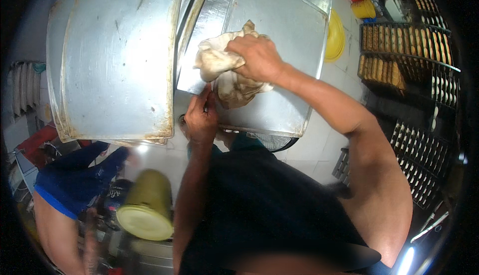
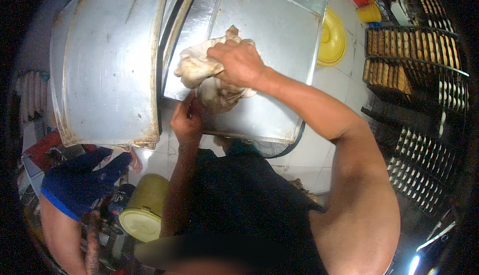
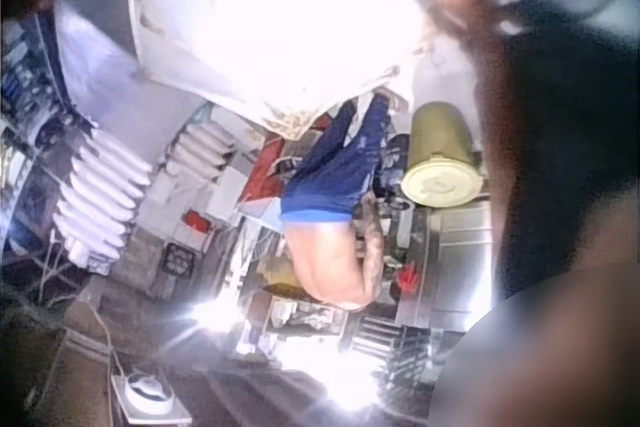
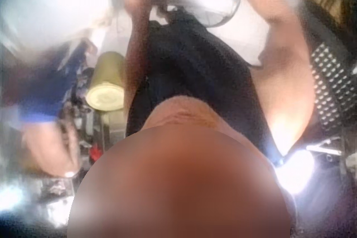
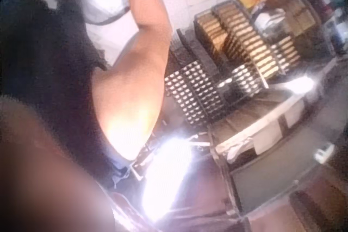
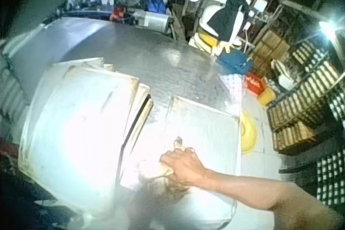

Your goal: The person wipes down metal baking trays with a cloth, then uses a towel and a small pad to remove trays of baked bread from an industrial oven and places them onto a cooling rack.

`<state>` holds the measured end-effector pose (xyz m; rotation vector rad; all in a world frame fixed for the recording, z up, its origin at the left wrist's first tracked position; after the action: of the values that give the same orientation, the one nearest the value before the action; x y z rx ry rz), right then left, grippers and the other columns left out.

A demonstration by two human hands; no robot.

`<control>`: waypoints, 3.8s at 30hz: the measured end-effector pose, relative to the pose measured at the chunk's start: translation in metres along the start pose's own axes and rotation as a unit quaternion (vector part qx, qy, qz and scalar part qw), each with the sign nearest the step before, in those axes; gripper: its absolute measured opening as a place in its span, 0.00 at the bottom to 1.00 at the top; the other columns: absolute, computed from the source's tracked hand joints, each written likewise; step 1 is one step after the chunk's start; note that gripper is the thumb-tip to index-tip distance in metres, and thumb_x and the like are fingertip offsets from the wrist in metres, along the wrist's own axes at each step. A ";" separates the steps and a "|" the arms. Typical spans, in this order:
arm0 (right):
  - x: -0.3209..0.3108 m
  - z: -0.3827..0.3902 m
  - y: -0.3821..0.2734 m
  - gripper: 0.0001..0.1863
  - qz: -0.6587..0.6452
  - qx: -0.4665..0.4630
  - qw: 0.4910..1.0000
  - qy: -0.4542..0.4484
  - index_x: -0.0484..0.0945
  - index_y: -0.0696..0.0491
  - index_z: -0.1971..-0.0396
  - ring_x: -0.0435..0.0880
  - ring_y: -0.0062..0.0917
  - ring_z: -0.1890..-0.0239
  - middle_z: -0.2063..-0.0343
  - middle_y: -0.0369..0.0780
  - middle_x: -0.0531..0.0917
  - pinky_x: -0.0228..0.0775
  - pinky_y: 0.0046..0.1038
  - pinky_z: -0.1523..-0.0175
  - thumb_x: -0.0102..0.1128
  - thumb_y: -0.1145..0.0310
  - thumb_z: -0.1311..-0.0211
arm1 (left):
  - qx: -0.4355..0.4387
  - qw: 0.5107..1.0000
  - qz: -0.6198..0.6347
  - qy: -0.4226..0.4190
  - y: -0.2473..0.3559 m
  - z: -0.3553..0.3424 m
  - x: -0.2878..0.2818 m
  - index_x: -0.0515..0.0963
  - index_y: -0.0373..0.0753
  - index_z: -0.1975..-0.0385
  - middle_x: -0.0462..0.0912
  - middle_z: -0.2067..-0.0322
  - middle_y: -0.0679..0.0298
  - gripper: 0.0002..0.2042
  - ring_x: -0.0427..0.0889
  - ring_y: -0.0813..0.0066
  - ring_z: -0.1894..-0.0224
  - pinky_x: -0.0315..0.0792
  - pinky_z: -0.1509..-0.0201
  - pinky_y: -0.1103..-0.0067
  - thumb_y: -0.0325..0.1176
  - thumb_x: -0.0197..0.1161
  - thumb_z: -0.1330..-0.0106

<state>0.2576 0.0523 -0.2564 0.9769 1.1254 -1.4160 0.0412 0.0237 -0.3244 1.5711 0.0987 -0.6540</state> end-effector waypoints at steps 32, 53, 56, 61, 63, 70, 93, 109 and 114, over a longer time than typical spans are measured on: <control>-0.006 0.011 0.016 0.31 -0.049 0.026 0.997 -0.048 0.76 0.45 0.44 0.80 0.37 0.47 0.47 0.45 0.80 0.73 0.41 0.43 0.71 0.52 0.50 | 0.070 0.996 0.003 0.050 0.005 -0.002 0.000 0.81 0.41 0.48 0.80 0.72 0.57 0.13 0.76 0.67 0.74 0.70 0.69 0.73 0.30 0.61 0.32; 0.033 0.009 0.017 0.28 -0.106 0.205 0.969 0.087 0.78 0.46 0.49 0.85 0.41 0.59 0.58 0.44 0.85 0.77 0.44 0.61 0.67 0.55 0.53 | -0.022 0.999 0.019 0.040 -0.002 0.002 0.005 0.79 0.33 0.57 0.85 0.70 0.55 0.12 0.81 0.67 0.71 0.75 0.61 0.72 0.28 0.65 0.41; 0.046 0.068 -0.062 0.27 -0.038 0.172 0.974 0.146 0.78 0.47 0.51 0.77 0.37 0.47 0.53 0.42 0.80 0.69 0.48 0.51 0.66 0.57 0.56 | 0.030 0.996 0.011 0.080 -0.020 0.001 0.006 0.78 0.34 0.57 0.84 0.72 0.57 0.11 0.79 0.69 0.74 0.75 0.63 0.73 0.26 0.63 0.39; 0.071 0.221 -0.003 0.25 -0.074 0.219 0.962 0.144 0.78 0.48 0.51 0.80 0.38 0.53 0.59 0.43 0.81 0.72 0.40 0.47 0.70 0.61 0.52 | 0.075 0.993 0.049 0.077 -0.007 0.000 0.002 0.82 0.27 0.67 0.82 0.73 0.49 0.08 0.82 0.57 0.73 0.74 0.67 0.68 0.28 0.64 0.38; 0.059 0.236 0.068 0.24 -0.057 0.385 0.910 0.140 0.78 0.50 0.52 0.83 0.41 0.56 0.59 0.46 0.83 0.76 0.41 0.53 0.64 0.54 0.46 | 0.089 0.993 0.040 0.065 0.001 -0.001 0.007 0.82 0.27 0.65 0.82 0.73 0.49 0.08 0.83 0.57 0.72 0.74 0.67 0.68 0.28 0.64 0.37; 0.051 0.161 -0.099 0.23 -0.043 0.073 0.994 0.076 0.79 0.49 0.56 0.80 0.41 0.52 0.55 0.44 0.82 0.72 0.41 0.51 0.69 0.64 0.58 | 0.082 0.994 0.052 0.050 -0.015 -0.005 0.001 0.82 0.29 0.59 0.84 0.68 0.50 0.10 0.84 0.61 0.68 0.76 0.63 0.71 0.29 0.63 0.35; 0.001 0.191 0.094 0.23 -0.495 0.284 0.786 0.238 0.80 0.54 0.54 0.83 0.32 0.59 0.61 0.44 0.84 0.76 0.36 0.53 0.69 0.56 0.45 | 0.169 0.970 -0.085 -0.151 0.121 -0.054 -0.053 0.75 0.34 0.75 0.75 0.82 0.67 0.16 0.73 0.74 0.79 0.68 0.74 0.74 0.42 0.68 0.37; -0.033 0.236 0.150 0.23 -0.188 0.368 0.850 0.327 0.78 0.54 0.51 0.83 0.40 0.56 0.59 0.48 0.84 0.74 0.43 0.51 0.65 0.57 0.42 | 0.283 0.883 -0.267 -0.263 0.163 0.103 0.002 0.78 0.34 0.58 0.74 0.52 0.53 0.18 0.74 0.56 0.50 0.72 0.46 0.63 0.38 0.70 0.44; 0.021 0.190 0.129 0.28 0.045 0.273 0.929 0.246 0.77 0.45 0.45 0.77 0.40 0.50 0.52 0.40 0.80 0.73 0.43 0.48 0.66 0.60 0.49 | -0.053 0.998 0.042 -0.020 0.039 0.069 -0.024 0.67 0.33 0.43 0.74 0.55 0.58 0.23 0.74 0.67 0.56 0.75 0.55 0.66 0.37 0.63 0.33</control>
<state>0.3837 -0.1410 -0.2500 1.8380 1.0282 -1.4818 0.0147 -0.0388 -0.2768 1.4509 0.0370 -0.6053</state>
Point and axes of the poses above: each hand's wrist, its own z-axis away from the middle knuckle, its own x-axis out of the palm, y = z × x, the point moved 4 cm from there along -z, towards the middle knuckle
